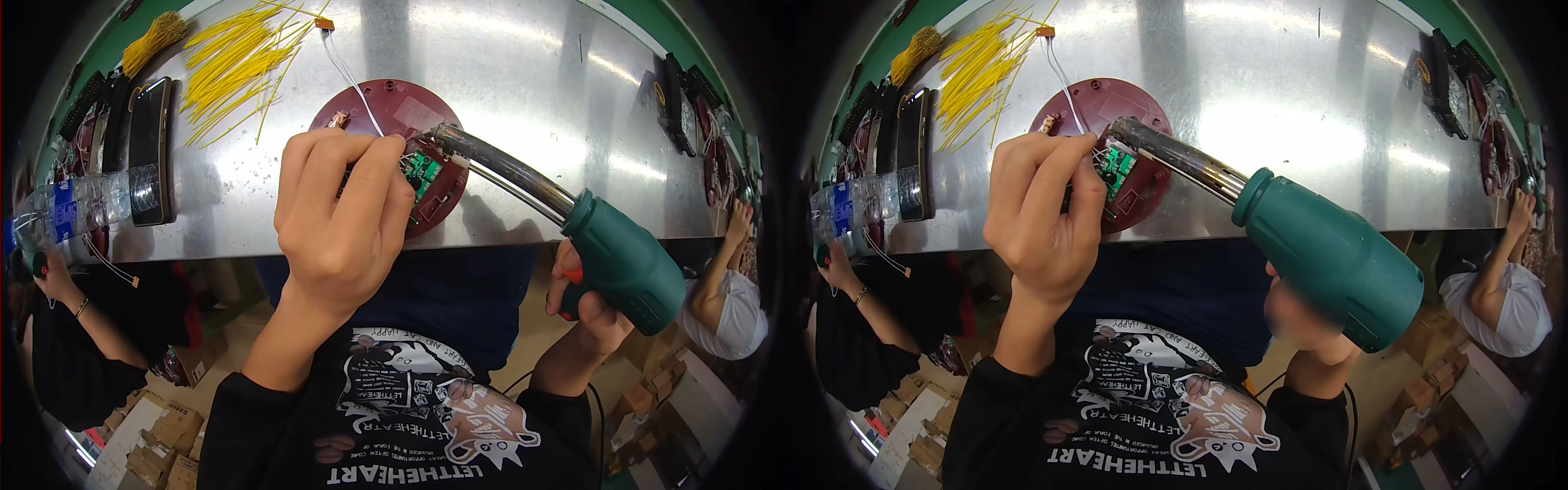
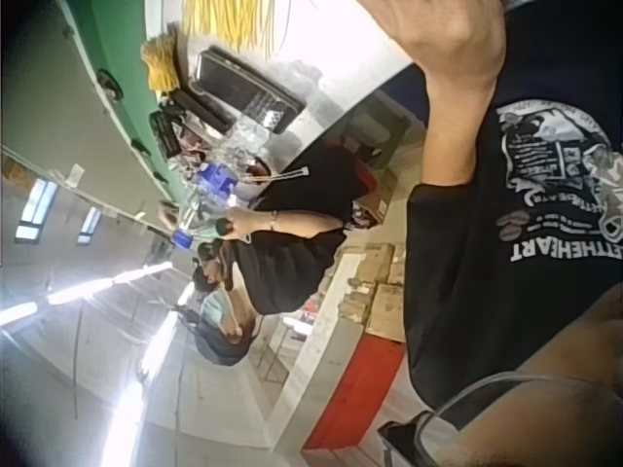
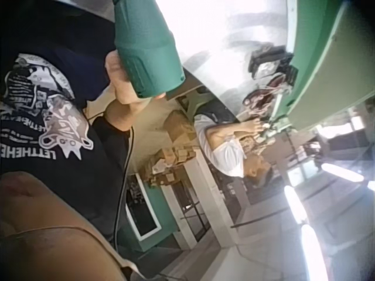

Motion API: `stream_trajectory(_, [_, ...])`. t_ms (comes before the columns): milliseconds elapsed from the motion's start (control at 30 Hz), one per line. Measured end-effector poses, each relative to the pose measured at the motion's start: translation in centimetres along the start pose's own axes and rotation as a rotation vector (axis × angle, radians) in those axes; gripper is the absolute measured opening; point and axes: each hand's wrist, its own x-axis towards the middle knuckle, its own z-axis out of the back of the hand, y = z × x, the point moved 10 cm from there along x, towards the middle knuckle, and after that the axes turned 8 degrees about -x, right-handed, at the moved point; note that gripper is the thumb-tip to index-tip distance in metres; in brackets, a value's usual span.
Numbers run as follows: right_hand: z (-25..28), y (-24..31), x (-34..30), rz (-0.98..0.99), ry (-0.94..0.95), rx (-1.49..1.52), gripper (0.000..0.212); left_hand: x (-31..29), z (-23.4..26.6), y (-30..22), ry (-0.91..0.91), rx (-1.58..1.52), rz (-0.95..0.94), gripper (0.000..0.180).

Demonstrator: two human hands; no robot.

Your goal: Soldering wires to a small circuit board mounted on a circular base at an industrial assembly line workstation.

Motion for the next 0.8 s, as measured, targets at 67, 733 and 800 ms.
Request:
stream_trajectory(67, [-0.02, 0.16, 0.06, 0.005, -0.004, -0.005, 0.054, -0.02, 0.04, 0.05, -0.001, -0.005, 0.003, 0.028])
stream_trajectory(733, [0.37, 0.79, 0.29, 0.040, -0.014, -0.016, 0.057, -0.14, 0.01, 0.30, 0.008, -0.026, 0.016, 0.027])
stream_trajectory(800, [0.47, 0.92, 0.14, 0.063, -0.064, -0.047, 0.057, -0.07, 0.03, 0.28, 0.016, -0.023, 0.021, 0.027])
